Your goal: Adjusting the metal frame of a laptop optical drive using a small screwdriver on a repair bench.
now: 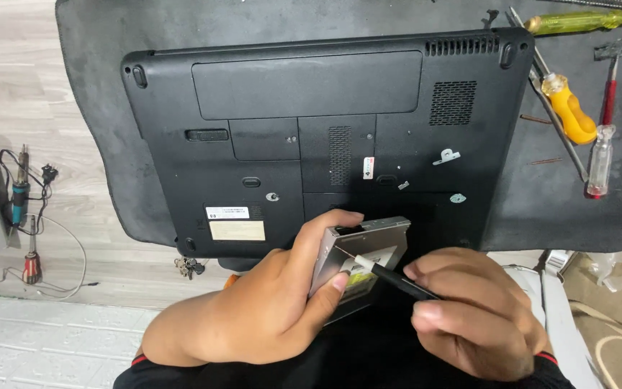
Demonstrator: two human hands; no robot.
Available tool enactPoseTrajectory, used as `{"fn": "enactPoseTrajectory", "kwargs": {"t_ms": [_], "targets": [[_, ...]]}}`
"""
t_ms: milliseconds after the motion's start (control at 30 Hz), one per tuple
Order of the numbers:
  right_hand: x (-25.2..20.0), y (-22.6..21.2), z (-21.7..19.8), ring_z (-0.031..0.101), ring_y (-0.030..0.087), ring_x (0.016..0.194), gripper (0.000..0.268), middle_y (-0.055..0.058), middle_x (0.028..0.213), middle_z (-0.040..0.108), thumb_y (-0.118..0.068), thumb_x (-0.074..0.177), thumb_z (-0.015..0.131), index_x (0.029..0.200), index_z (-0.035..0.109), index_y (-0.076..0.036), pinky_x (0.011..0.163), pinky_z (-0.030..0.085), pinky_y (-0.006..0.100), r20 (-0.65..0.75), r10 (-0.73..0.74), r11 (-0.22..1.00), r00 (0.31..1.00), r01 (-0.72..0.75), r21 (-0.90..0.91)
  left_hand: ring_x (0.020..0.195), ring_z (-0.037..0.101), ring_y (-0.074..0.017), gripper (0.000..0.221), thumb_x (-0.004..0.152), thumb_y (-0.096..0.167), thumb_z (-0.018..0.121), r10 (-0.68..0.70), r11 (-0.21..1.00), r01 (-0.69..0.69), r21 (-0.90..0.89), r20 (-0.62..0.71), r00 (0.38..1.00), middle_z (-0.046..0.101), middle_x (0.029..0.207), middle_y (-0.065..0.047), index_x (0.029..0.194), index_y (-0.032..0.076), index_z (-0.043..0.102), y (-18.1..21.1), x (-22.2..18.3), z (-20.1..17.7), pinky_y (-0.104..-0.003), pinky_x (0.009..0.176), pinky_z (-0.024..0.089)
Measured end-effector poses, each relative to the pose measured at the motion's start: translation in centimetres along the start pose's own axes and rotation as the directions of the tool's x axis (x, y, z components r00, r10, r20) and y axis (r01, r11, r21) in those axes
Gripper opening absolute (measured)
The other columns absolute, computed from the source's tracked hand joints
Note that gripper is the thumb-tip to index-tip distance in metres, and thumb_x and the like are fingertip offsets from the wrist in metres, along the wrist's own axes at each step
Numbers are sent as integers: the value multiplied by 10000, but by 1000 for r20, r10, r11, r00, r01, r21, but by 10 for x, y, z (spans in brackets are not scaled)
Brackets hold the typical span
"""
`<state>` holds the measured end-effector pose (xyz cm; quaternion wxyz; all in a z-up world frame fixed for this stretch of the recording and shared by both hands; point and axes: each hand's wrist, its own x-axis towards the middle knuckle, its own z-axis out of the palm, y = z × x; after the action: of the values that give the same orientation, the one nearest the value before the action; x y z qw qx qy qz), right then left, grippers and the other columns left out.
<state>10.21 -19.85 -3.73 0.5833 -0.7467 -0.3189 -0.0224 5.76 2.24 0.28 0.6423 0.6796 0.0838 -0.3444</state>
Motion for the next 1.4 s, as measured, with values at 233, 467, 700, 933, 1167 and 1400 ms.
{"fn": "enactPoseTrajectory", "kwargs": {"t_ms": [233,467,700,933,1167,1400], "targets": [[55,7,-37,739,348,969,253,128,1055,712,-183,983,447,976,676,-76,855,640,464,624,-265,964,735,214,157,571,707,-315,581,978,260,399,-215,970,206,131,61,975,695,778,-97,1509,163,184,9,-5,-4,-421,549,546],[44,1,-31,644,229,616,183,95,768,659,-154,960,513,1061,610,-37,620,561,366,579,-67,975,812,177,-135,440,660,-436,603,978,236,362,-197,942,193,274,-12,980,699,658,-149,1536,116,165,17,-22,-5,-490,536,552],[62,-7,-33,742,299,995,207,116,1069,701,-162,985,461,1053,647,-103,809,625,395,616,-300,939,729,340,56,370,629,-393,634,952,192,455,-162,835,249,490,-213,963,667,519,-113,1535,116,217,25,-37,2,-513,332,485],[39,1,-16,561,227,569,369,141,781,632,-239,1028,407,1153,559,73,571,497,368,450,-152,988,880,131,77,399,615,-421,704,932,230,493,-170,744,348,570,-342,924,677,573,-137,1565,130,201,22,-34,11,-566,364,483],[45,3,-18,745,322,905,140,202,1008,672,6,915,562,1042,619,-12,823,650,433,438,-200,979,877,202,42,383,636,-376,700,932,196,490,-154,781,326,532,-342,927,682,543,-104,1559,96,196,25,-31,8,-522,354,490],[43,-4,2,562,199,554,334,82,673,595,-317,988,470,1011,603,-12,575,498,349,307,-182,975,934,212,-67,485,657,-470,729,934,235,464,-254,767,394,505,-325,911,714,588,-154,1585,131,153,28,-26,6,-588,459,500]]}}
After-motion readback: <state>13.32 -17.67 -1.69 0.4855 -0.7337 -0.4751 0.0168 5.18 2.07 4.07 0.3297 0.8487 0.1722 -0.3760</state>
